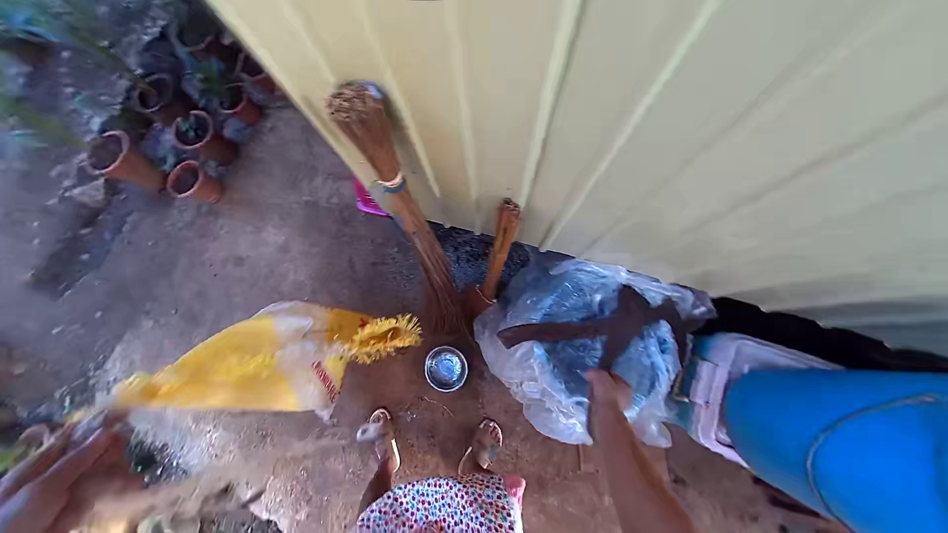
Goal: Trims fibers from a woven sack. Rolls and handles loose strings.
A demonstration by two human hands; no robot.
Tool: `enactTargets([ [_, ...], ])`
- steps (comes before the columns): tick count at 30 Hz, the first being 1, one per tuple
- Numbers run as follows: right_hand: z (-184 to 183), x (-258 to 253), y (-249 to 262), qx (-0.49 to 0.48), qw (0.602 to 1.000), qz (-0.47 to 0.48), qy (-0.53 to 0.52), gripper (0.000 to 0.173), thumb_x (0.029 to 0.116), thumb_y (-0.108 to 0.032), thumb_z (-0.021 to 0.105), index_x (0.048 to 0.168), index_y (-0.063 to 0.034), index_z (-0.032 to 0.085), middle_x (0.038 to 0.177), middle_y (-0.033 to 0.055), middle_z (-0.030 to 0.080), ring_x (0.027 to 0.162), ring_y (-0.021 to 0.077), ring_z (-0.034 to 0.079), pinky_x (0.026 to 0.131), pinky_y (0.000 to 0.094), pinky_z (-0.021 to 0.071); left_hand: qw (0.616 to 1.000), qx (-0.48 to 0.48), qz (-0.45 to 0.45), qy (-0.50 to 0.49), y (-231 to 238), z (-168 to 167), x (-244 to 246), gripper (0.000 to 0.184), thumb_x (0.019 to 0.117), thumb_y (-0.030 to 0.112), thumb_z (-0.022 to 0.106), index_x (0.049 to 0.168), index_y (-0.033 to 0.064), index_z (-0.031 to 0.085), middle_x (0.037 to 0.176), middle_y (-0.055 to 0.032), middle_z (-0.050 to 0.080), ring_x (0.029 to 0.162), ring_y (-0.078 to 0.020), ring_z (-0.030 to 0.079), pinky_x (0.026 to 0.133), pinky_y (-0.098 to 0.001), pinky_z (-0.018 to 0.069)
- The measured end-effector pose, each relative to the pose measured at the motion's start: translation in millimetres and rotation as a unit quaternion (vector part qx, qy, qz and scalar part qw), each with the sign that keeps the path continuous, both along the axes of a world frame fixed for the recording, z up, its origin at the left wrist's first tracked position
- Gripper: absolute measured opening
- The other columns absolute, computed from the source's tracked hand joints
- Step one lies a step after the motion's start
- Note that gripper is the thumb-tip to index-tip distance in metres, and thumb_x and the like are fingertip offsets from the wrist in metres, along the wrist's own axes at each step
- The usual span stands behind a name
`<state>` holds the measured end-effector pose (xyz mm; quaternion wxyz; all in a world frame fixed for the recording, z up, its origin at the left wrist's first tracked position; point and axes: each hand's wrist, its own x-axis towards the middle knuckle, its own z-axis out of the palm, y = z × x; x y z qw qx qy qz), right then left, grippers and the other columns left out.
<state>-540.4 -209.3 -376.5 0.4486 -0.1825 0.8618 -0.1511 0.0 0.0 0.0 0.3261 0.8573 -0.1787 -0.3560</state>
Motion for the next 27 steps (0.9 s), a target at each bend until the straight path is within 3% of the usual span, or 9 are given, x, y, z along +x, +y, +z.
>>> enactTargets([
  [3, 46, -24, 58, -0.05, 0.985, 0.157, 0.049, 0.052, 0.0963, -0.028, 0.071, 0.129, 0.0105, 0.06, 0.125, 0.0359, 0.062, 0.118, 0.0495, 0.06, 0.103, 0.0652, 0.0434, 0.999, 0.02, 0.028, -0.021, -13, 1, 10, 0.029, 0.1116, 0.018, 0.037, 0.138, 0.0116, 0.048, 0.073, 0.005, 0.056, 0.048, -0.0017, 0.05, 0.045, -0.0174, 0.0469],
  [5, 92, -25, 85, -0.077, 0.963, 0.253, 0.047, 0.053, 0.0988, -0.032, 0.068, 0.124, 0.0144, 0.061, 0.12, 0.039, 0.062, 0.116, 0.0521, 0.06, 0.103, 0.0652, 0.042, 0.999, 0.014, 0.04, -0.006, -26, 10, 13, 0.029, 0.112, 0.018, 0.037, 0.136, 0.0087, 0.05, 0.067, 0.0037, 0.048, 0.045, -0.0022, 0.042, 0.042, -0.0167, 0.0398],
  [9, 164, -7, 118, -0.13, 0.879, 0.457, 0.045, 0.053, 0.0983, -0.033, 0.066, 0.126, 0.011, 0.062, 0.11, 0.0358, 0.067, 0.105, 0.0521, 0.066, 0.096, 0.0685, 0.0466, 0.998, -0.034, 0.016, 0.041, -33, 18, 31, 0.024, 0.1115, 0.018, 0.039, 0.112, 0.0051, 0.059, 0.061, 0.0064, 0.044, 0.042, -0.0011, 0.036, 0.039, -0.0158, 0.0348],
  [11, 204, 19, 124, -0.256, 0.792, 0.551, 0.071, 0.051, 0.0963, -0.029, 0.067, 0.128, 0.0102, 0.062, 0.104, 0.0336, 0.07, 0.09, 0.0524, 0.07, 0.08, 0.0711, 0.0519, 0.998, -0.036, -0.006, 0.054, -33, 22, 35, 0.024, 0.1113, 0.019, 0.041, 0.112, 0.0031, 0.059, 0.063, 0.0051, 0.043, 0.044, -0.0025, 0.035, 0.041, -0.0171, 0.0338],
  [13, 245, 56, 119, -0.355, 0.685, 0.626, 0.113, 0.049, 0.0951, -0.025, 0.065, 0.129, 0.0103, 0.063, 0.107, 0.0311, 0.071, 0.088, 0.05, 0.072, 0.074, 0.0669, 0.0559, 0.996, -0.05, -0.021, 0.073, -30, 25, 34, 0.02, 0.1102, 0.019, 0.045, 0.114, 0.0051, 0.059, 0.065, 0.005, 0.044, 0.045, -0.0028, 0.036, 0.042, -0.0175, 0.0356],
  [17, 306, 143, 102, -0.482, 0.505, 0.699, 0.156, 0.039, 0.0877, -0.017, 0.069, 0.117, 0.0098, 0.068, 0.096, 0.0275, 0.073, 0.079, 0.0444, 0.074, 0.064, 0.0569, 0.0591, 0.986, -0.07, -0.115, 0.103, -25, 43, 27, 0.022, 0.1083, 0.014, 0.049, 0.126, 0.0026, 0.057, 0.073, -0.0004, 0.05, 0.05, -0.0077, 0.047, 0.047, -0.0227, 0.0463],
  [19, 336, 184, 102, -0.466, 0.454, 0.741, 0.165, 0.037, 0.0904, -0.015, 0.069, 0.119, 0.0083, 0.067, 0.099, 0.0273, 0.072, 0.083, 0.0446, 0.073, 0.068, 0.056, 0.0595, 0.977, -0.078, -0.165, 0.108, -25, 51, 25, 0.023, 0.1085, 0.015, 0.049, 0.124, 0.0006, 0.058, 0.071, -0.0002, 0.05, 0.049, -0.0073, 0.047, 0.046, -0.0218, 0.0453],
  [23, 394, 254, 109, -0.265, 0.42, 0.847, 0.19, 0.044, 0.1042, -0.019, 0.054, 0.14, 0.0062, 0.051, 0.127, 0.0316, 0.062, 0.109, 0.0505, 0.065, 0.09, 0.0608, 0.0512, 0.964, -0.06, -0.246, 0.077, -26, 89, 12, 0.019, 0.1082, 0.017, 0.051, 0.107, 0.0002, 0.06, 0.069, -0.0008, 0.047, 0.05, -0.008, 0.044, 0.049, -0.0227, 0.044],
  [27, 419, 285, 111, -0.196, 0.407, 0.867, 0.212, 0.045, 0.1084, -0.023, 0.045, 0.144, 0.0056, 0.046, 0.135, 0.0313, 0.057, 0.119, 0.0494, 0.061, 0.097, 0.0601, 0.0479, 0.948, 0.02, -0.316, -0.03, -11, 111, 8, 0.03, 0.1073, 0.028, 0.056, 0.112, -0.0007, 0.063, 0.071, -0.0065, 0.049, 0.053, -0.0136, 0.043, 0.052, -0.0292, 0.0413],
])
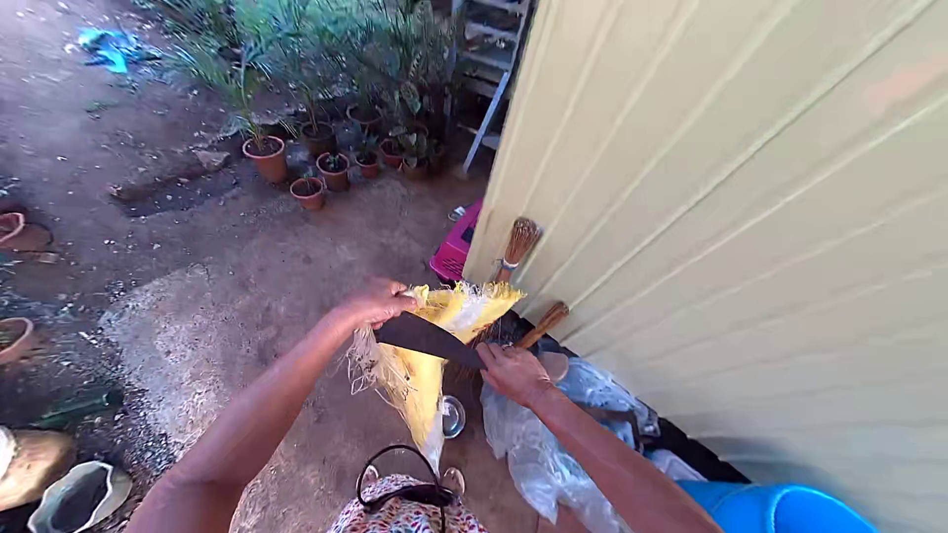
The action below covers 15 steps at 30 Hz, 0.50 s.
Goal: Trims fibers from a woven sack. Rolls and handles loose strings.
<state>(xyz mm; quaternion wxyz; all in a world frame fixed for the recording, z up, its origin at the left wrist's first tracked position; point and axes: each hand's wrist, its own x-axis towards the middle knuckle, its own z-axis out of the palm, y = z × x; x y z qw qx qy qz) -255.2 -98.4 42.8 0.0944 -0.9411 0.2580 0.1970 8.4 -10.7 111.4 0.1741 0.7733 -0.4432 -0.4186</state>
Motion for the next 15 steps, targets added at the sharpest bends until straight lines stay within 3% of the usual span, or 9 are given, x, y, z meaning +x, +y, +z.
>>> enactTargets([
  [2, 7, 1, -4, -0.008, 1.0, -0.012, -0.003, 0.046, 0.1086, -0.025, 0.045, 0.143, 0.0054, 0.047, 0.135, 0.0306, 0.058, 0.12, 0.048, 0.061, 0.097, 0.0592, 0.0483, 0.998, 0.03, -0.038, -0.046, 12, 1, 1, 0.035, 0.1071, 0.031, 0.056, 0.112, -0.0037, 0.063, 0.079, -0.0127, 0.054, 0.063, -0.0204, 0.048, 0.063, -0.0391, 0.0449],
  [5, 15, 0, -17, -0.032, 0.999, -0.016, -0.036, 0.043, 0.1077, -0.024, 0.046, 0.139, 0.0062, 0.051, 0.13, 0.0306, 0.061, 0.115, 0.0473, 0.064, 0.093, 0.0589, 0.0508, 0.994, 0.031, -0.058, -0.084, 25, -10, 6, 0.039, 0.109, 0.031, 0.051, 0.106, -0.0066, 0.061, 0.084, -0.0169, 0.056, 0.07, -0.0255, 0.053, 0.07, -0.0444, 0.047],
  [7, 24, 2, -24, -0.034, 0.998, -0.025, -0.042, 0.043, 0.108, -0.024, 0.045, 0.139, 0.0058, 0.051, 0.131, 0.03, 0.061, 0.116, 0.0464, 0.064, 0.093, 0.0583, 0.0508, 0.994, 0.02, -0.048, -0.094, 33, -12, 3, 0.037, 0.11, 0.025, 0.049, 0.114, -0.0095, 0.061, 0.095, -0.0235, 0.061, 0.081, -0.0318, 0.06, 0.079, -0.0489, 0.0501],
  [9, 31, 2, -28, -0.033, 0.997, -0.044, -0.063, 0.044, 0.1077, -0.025, 0.046, 0.139, 0.0054, 0.052, 0.13, 0.0296, 0.061, 0.115, 0.0465, 0.064, 0.092, 0.0592, 0.0504, 0.996, 0.01, -0.021, -0.085, 40, -17, -2, 0.037, 0.1103, 0.021, 0.047, 0.123, -0.0113, 0.06, 0.11, -0.0302, 0.065, 0.1, -0.0406, 0.064, 0.093, -0.0558, 0.0487],
  [11, 33, 2, -32, -0.056, 0.991, -0.032, -0.12, 0.041, 0.1057, -0.024, 0.05, 0.132, 0.0069, 0.057, 0.124, 0.0298, 0.065, 0.108, 0.0474, 0.067, 0.087, 0.0603, 0.0525, 0.997, -0.031, 0.027, -0.069, 45, -23, -12, 0.037, 0.111, 0.022, 0.046, 0.119, -0.0112, 0.06, 0.103, -0.0284, 0.063, 0.092, -0.0383, 0.063, 0.087, -0.0543, 0.0498],
  [13, 35, 5, -32, -0.083, 0.981, 0.005, -0.176, 0.039, 0.1042, -0.024, 0.054, 0.124, 0.0088, 0.06, 0.114, 0.0307, 0.068, 0.1, 0.0487, 0.07, 0.081, 0.0602, 0.0543, 0.993, -0.073, 0.065, -0.064, 44, -15, -25, 0.038, 0.1106, 0.022, 0.047, 0.113, -0.0127, 0.062, 0.1, -0.0298, 0.064, 0.094, -0.0405, 0.063, 0.089, -0.057, 0.0479],
  [15, 37, 8, -34, -0.116, 0.966, 0.048, -0.225, 0.037, 0.1031, -0.025, 0.057, 0.118, 0.009, 0.064, 0.105, 0.0302, 0.07, 0.092, 0.0484, 0.071, 0.075, 0.0587, 0.0564, 0.989, -0.1, 0.087, -0.06, 42, -7, -37, 0.038, 0.1112, 0.022, 0.045, 0.104, -0.0117, 0.062, 0.091, -0.0252, 0.061, 0.086, -0.0359, 0.059, 0.083, -0.0536, 0.0468],
])
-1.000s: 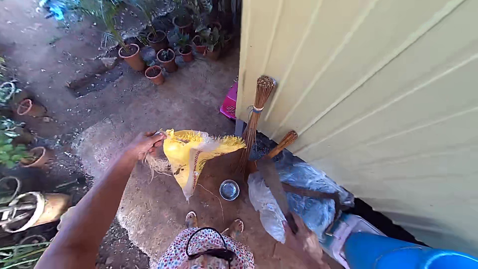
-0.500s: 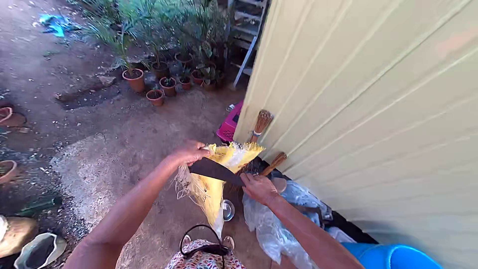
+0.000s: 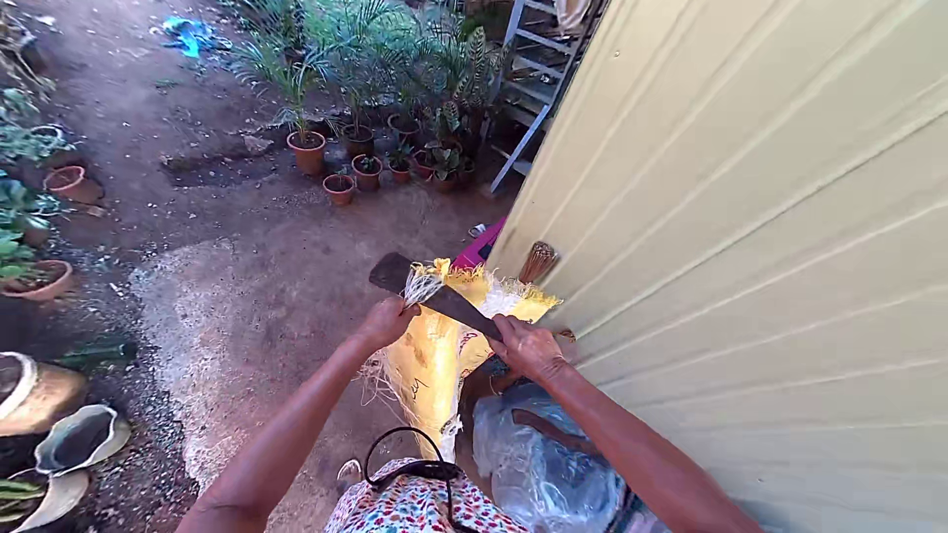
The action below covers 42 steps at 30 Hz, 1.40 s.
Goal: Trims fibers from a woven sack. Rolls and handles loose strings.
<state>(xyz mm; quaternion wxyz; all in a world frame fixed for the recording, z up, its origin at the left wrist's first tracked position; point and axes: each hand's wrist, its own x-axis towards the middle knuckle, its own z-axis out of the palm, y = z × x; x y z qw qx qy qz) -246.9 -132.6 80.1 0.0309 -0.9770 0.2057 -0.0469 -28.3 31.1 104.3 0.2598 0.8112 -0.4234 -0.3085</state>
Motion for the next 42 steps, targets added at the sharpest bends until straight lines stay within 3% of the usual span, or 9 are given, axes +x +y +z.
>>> enactTargets([
  [7, 45, 23, -21, -0.105, 0.992, 0.062, -0.024, 0.03, 0.0957, -0.017, 0.069, 0.112, 0.0084, 0.064, 0.098, 0.03, 0.068, 0.085, 0.0488, 0.07, 0.068, 0.059, 0.0544, 0.986, -0.139, 0.061, 0.071, 10, 9, -8, 0.031, 0.1118, 0.02, 0.042, 0.112, -0.0028, 0.064, 0.073, -0.0069, 0.05, 0.057, -0.0141, 0.047, 0.059, -0.0317, 0.0467],
  [10, 65, 32, -24, -0.162, 0.981, 0.08, -0.076, 0.028, 0.0914, -0.015, 0.073, 0.107, 0.0068, 0.065, 0.091, 0.0278, 0.067, 0.078, 0.0474, 0.07, 0.062, 0.0567, 0.0543, 0.978, -0.183, 0.097, 0.02, 10, 17, -12, 0.027, 0.1097, 0.021, 0.049, 0.111, -0.0032, 0.062, 0.071, -0.0091, 0.052, 0.055, -0.0173, 0.05, 0.058, -0.0357, 0.0479],
  [14, 91, 33, -31, -0.221, 0.956, 0.105, -0.164, 0.03, 0.0889, -0.014, 0.072, 0.107, 0.0085, 0.065, 0.088, 0.0288, 0.066, 0.073, 0.0475, 0.069, 0.059, 0.0568, 0.0543, 0.953, -0.221, 0.195, -0.064, 9, 27, -9, 0.052, 0.1012, 0.027, 0.067, 0.137, -0.0082, 0.052, 0.105, -0.0326, 0.067, 0.095, -0.0476, 0.067, 0.087, -0.0655, 0.0497],
  [17, 113, 33, -35, -0.293, 0.918, 0.139, -0.228, 0.028, 0.087, -0.017, 0.069, 0.1, 0.0073, 0.064, 0.081, 0.0259, 0.066, 0.067, 0.0441, 0.068, 0.053, 0.052, 0.0518, 0.938, -0.256, 0.207, -0.109, -1, 50, -5, 0.081, 0.0835, 0.039, 0.085, 0.134, -0.0144, 0.052, 0.132, -0.0378, 0.054, 0.118, -0.0505, 0.058, 0.1, -0.0652, 0.0453],
  [21, 138, 38, -28, -0.355, 0.883, 0.165, -0.259, 0.03, 0.0906, -0.023, 0.063, 0.1, 0.005, 0.066, 0.078, 0.0226, 0.065, 0.065, 0.0407, 0.067, 0.051, 0.0483, 0.0489, 0.923, -0.317, 0.135, -0.173, -25, 59, 8, 0.075, 0.0804, 0.046, 0.085, 0.129, -0.0059, 0.063, 0.126, -0.0281, 0.066, 0.123, -0.0422, 0.061, 0.105, -0.0632, 0.0435],
  [27, 158, 50, -21, -0.327, 0.907, 0.145, -0.223, 0.029, 0.0905, -0.023, 0.069, 0.099, 0.0043, 0.065, 0.079, 0.0228, 0.065, 0.067, 0.0423, 0.068, 0.055, 0.0514, 0.0524, 0.973, -0.193, 0.042, -0.122, -36, 82, -38, 0.046, 0.104, 0.037, 0.059, 0.104, -0.0072, 0.07, 0.097, -0.0283, 0.07, 0.098, -0.046, 0.068, 0.086, -0.0661, 0.0503],
  [33, 175, 25, -27, -0.32, 0.932, 0.11, -0.129, 0.025, 0.0892, -0.018, 0.07, 0.093, 0.0061, 0.064, 0.076, 0.0244, 0.063, 0.068, 0.0446, 0.068, 0.055, 0.0531, 0.0506, 0.976, -0.207, 0.008, -0.068, -6, 93, -25, 0.031, 0.1052, 0.018, 0.057, 0.09, -0.007, 0.066, 0.079, -0.0205, 0.062, 0.078, -0.0347, 0.062, 0.074, -0.0567, 0.0478],
  [37, 176, 30, -21, -0.193, 0.98, 0.048, -0.027, 0.029, 0.096, -0.019, 0.068, 0.107, 0.0072, 0.063, 0.093, 0.0287, 0.066, 0.084, 0.0486, 0.068, 0.067, 0.06, 0.0517, 0.967, -0.254, 0.001, 0.017, -6, 91, -45, 0.031, 0.1075, 0.021, 0.054, 0.094, -0.0031, 0.068, 0.079, -0.0127, 0.062, 0.075, -0.0212, 0.059, 0.073, -0.0443, 0.0498],
  [42, 139, -26, -57, -0.172, 0.984, 0.029, -0.023, 0.023, 0.0866, -0.012, 0.075, 0.096, 0.0068, 0.065, 0.085, 0.028, 0.067, 0.08, 0.0495, 0.069, 0.064, 0.0633, 0.0513, 0.986, -0.154, -0.06, 0.001, 20, 69, -9, 0.027, 0.1063, 0.016, 0.055, 0.091, -0.0035, 0.067, 0.072, -0.0084, 0.058, 0.066, -0.0151, 0.055, 0.066, -0.0363, 0.0483],
])
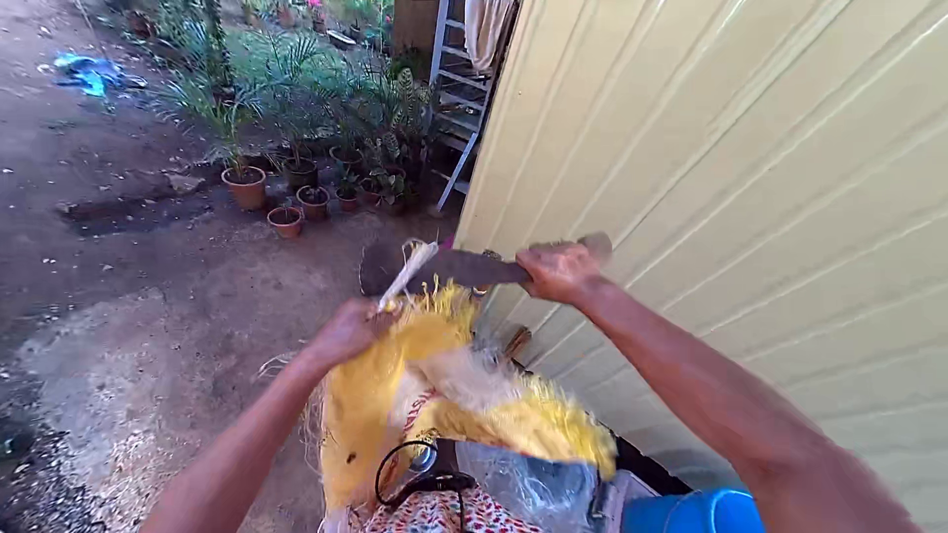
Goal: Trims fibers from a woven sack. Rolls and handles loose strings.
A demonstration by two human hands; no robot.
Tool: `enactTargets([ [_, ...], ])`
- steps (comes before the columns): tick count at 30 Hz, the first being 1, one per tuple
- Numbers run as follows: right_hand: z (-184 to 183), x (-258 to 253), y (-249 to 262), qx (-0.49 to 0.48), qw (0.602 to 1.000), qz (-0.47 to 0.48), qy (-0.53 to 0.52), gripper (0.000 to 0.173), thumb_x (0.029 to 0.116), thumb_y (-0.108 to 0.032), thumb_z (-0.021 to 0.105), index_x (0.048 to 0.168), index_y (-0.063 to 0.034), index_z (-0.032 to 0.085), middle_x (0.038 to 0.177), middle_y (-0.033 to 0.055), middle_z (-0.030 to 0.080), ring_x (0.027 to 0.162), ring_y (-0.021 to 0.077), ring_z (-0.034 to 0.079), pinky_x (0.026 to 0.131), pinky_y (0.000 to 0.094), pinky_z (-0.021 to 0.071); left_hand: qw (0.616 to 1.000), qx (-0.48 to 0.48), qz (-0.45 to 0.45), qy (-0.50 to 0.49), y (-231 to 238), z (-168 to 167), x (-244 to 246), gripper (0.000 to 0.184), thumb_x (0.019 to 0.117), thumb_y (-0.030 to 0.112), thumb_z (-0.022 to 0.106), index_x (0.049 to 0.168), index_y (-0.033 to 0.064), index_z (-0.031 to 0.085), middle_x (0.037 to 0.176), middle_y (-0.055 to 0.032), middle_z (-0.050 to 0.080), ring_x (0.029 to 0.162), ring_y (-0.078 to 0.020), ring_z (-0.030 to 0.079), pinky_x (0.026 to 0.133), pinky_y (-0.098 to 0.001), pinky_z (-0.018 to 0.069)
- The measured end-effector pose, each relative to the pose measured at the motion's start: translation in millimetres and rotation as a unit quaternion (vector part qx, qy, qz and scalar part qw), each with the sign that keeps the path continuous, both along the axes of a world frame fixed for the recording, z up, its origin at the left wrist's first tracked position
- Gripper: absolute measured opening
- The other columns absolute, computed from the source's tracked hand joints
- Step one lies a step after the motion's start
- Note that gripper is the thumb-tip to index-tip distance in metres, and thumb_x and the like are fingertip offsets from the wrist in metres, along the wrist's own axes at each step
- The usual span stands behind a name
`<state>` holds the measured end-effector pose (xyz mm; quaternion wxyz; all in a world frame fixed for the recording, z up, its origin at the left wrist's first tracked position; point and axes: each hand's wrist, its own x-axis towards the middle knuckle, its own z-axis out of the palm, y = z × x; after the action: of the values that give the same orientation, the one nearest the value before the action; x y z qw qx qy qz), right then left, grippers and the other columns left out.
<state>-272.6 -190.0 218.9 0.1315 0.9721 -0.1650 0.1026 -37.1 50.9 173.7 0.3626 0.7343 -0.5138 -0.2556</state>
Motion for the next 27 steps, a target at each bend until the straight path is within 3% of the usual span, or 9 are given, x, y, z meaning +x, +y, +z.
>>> enactTargets([
  [2, -23, -15, -6, -0.016, 0.999, 0.022, -0.044, 0.021, 0.0797, -0.009, 0.077, 0.087, 0.0064, 0.065, 0.076, 0.026, 0.065, 0.069, 0.047, 0.068, 0.055, 0.0599, 0.0505, 1.0, 0.005, -0.005, 0.029, 1, -7, -7, 0.027, 0.1064, 0.014, 0.055, 0.093, -0.0054, 0.068, 0.077, -0.0105, 0.06, 0.073, -0.0164, 0.056, 0.073, -0.0373, 0.0479],
  [4, -29, -17, 0, 0.006, 0.999, -0.03, -0.017, 0.021, 0.0841, -0.012, 0.075, 0.089, 0.0058, 0.065, 0.079, 0.0261, 0.066, 0.072, 0.047, 0.069, 0.057, 0.0601, 0.0505, 0.99, -0.003, 0.057, 0.128, -8, -20, -28, 0.025, 0.1067, 0.018, 0.055, 0.097, -0.0024, 0.066, 0.076, -0.0058, 0.06, 0.069, -0.0102, 0.057, 0.069, -0.0302, 0.0509],
  [6, -24, 5, 21, 0.078, 0.988, -0.115, 0.059, 0.025, 0.0943, -0.019, 0.067, 0.103, 0.0049, 0.066, 0.094, 0.0276, 0.068, 0.087, 0.0488, 0.069, 0.069, 0.0636, 0.0504, 0.98, 0.016, 0.082, 0.181, -26, -27, -63, 0.029, 0.1075, 0.02, 0.054, 0.1, -0.006, 0.064, 0.078, -0.0085, 0.059, 0.069, -0.0132, 0.057, 0.07, -0.0333, 0.0512],
  [9, -11, 52, 51, 0.144, 0.969, -0.16, 0.123, 0.033, 0.1015, -0.023, 0.058, 0.123, 0.0022, 0.063, 0.111, 0.0281, 0.068, 0.103, 0.0489, 0.067, 0.08, 0.0651, 0.05, 0.986, 0.089, -0.048, 0.135, -47, -21, -93, 0.037, 0.1099, 0.023, 0.047, 0.108, -0.0111, 0.063, 0.094, -0.0203, 0.064, 0.088, -0.0262, 0.062, 0.086, -0.0449, 0.0498],
  [16, -38, -5, -1, 0.116, 0.982, -0.13, 0.071, 0.026, 0.0893, -0.015, 0.073, 0.108, 0.0028, 0.068, 0.098, 0.0275, 0.07, 0.093, 0.0493, 0.069, 0.075, 0.0667, 0.0509, 0.976, 0.036, 0.155, 0.148, 50, -31, 38, 0.026, 0.1073, 0.023, 0.054, 0.105, 0.0012, 0.067, 0.078, -0.0046, 0.063, 0.066, -0.0091, 0.059, 0.063, -0.031, 0.0535],
  [19, -46, -87, -66, 0.215, 0.88, -0.424, 0.0, 0.033, 0.1046, -0.024, 0.054, 0.12, 0.0018, 0.066, 0.11, 0.0354, 0.067, 0.105, 0.0563, 0.064, 0.083, 0.074, 0.0476, 0.951, 0.015, 0.28, 0.131, 115, -37, 71, 0.027, 0.109, 0.023, 0.047, 0.12, 0.0018, 0.06, 0.088, 0.0005, 0.06, 0.073, -0.0004, 0.059, 0.069, -0.0245, 0.0539],
  [21, -57, -115, -82, 0.247, 0.834, -0.478, -0.119, 0.042, 0.1066, -0.029, 0.048, 0.116, 0.0091, 0.063, 0.106, 0.0385, 0.063, 0.1, 0.0572, 0.062, 0.083, 0.0742, 0.0452, 0.946, 0.038, 0.299, 0.118, 111, -38, 49, 0.027, 0.109, 0.018, 0.047, 0.108, -0.0059, 0.061, 0.082, -0.0046, 0.058, 0.07, -0.0053, 0.056, 0.069, -0.0282, 0.0509],
  [24, -44, -108, -43, 0.228, 0.886, -0.37, -0.161, 0.045, 0.107, -0.028, 0.047, 0.111, 0.0135, 0.062, 0.093, 0.0384, 0.062, 0.088, 0.0551, 0.062, 0.078, 0.0717, 0.0433, 0.96, 0.06, 0.227, 0.15, 78, -45, 51, 0.031, 0.1098, 0.022, 0.048, 0.098, -0.0026, 0.063, 0.076, -0.0062, 0.059, 0.066, -0.0105, 0.057, 0.066, -0.0318, 0.0516],
  [27, -50, -92, 15, 0.196, 0.948, -0.205, -0.145, 0.043, 0.1011, -0.027, 0.051, 0.099, 0.0135, 0.065, 0.074, 0.033, 0.062, 0.067, 0.0518, 0.061, 0.06, 0.0681, 0.0435, 0.964, 0.062, 0.206, 0.156, 64, -46, 62, 0.032, 0.1097, 0.024, 0.049, 0.098, -0.0024, 0.063, 0.077, -0.0072, 0.06, 0.067, -0.0119, 0.057, 0.067, -0.0337, 0.0519],
])
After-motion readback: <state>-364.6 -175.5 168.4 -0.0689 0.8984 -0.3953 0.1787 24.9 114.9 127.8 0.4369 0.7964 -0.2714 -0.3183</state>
